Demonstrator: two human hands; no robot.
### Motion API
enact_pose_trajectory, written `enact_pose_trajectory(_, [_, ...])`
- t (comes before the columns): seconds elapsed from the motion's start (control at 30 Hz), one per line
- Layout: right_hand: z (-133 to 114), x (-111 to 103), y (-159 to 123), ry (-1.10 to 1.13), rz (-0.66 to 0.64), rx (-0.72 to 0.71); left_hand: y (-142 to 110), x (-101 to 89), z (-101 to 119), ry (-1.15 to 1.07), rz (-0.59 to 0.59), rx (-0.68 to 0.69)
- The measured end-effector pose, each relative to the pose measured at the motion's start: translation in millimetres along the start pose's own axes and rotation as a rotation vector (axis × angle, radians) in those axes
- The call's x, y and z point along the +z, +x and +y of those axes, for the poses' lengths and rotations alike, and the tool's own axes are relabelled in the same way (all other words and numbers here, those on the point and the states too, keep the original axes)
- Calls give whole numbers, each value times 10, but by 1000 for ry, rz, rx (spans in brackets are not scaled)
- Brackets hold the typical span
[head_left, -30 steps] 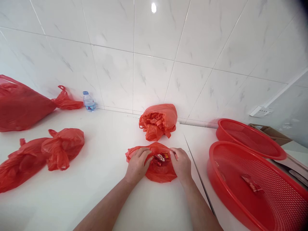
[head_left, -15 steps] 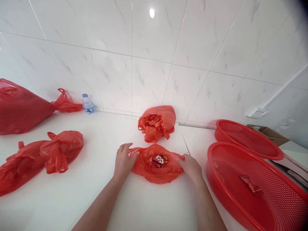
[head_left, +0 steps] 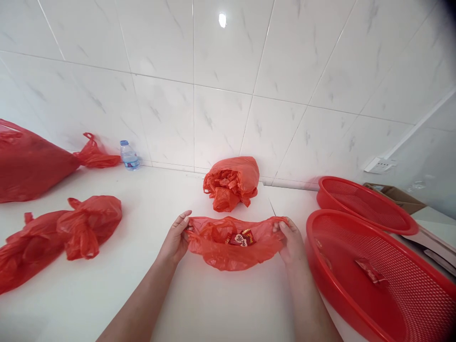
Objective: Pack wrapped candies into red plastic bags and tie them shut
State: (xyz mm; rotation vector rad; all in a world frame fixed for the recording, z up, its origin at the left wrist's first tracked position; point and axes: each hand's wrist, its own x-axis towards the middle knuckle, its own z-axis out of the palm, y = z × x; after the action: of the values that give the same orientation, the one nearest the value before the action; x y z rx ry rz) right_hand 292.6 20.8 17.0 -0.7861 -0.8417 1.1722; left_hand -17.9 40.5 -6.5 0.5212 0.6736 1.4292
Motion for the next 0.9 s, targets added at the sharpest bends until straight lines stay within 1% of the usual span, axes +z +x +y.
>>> enact_pose_trajectory(0.1, [-27,-34,10,136,62,-21,-16,-10,21,-97,-75,-2])
enact_pose_trajectory(0.17, [-27,-29,5,223,57,-12,-37,7,27,-127,-130,-1])
enact_pose_trajectory(0.27, [-4,11,-18,365,23,49,-61,43,31,-141,-200,-17])
enact_pose_trajectory(0.33, [18,55,-42,460,-39,114,-69,61,24,-120,-225,-43])
enact_pose_trajectory(0.43, [55,147,-97,531,-198,214,-80,81,-17,-65,-242,-81])
enact_pose_trajectory(0.5, [82,222,-148,499,-262,277,-99,101,-66,-8,-269,-120])
enact_pose_trajectory(0.6, [132,340,-239,372,-335,370,-152,152,-141,82,-283,-171])
enact_pose_trajectory(0.7, [206,446,-333,257,-487,461,-209,210,-175,126,-266,-161])
enact_pose_trajectory(0.83, [332,558,-428,194,-695,526,-249,232,-152,77,-278,-124])
enact_pose_trajectory(0.9, [379,587,-441,191,-724,529,-250,209,-123,-8,-263,-144])
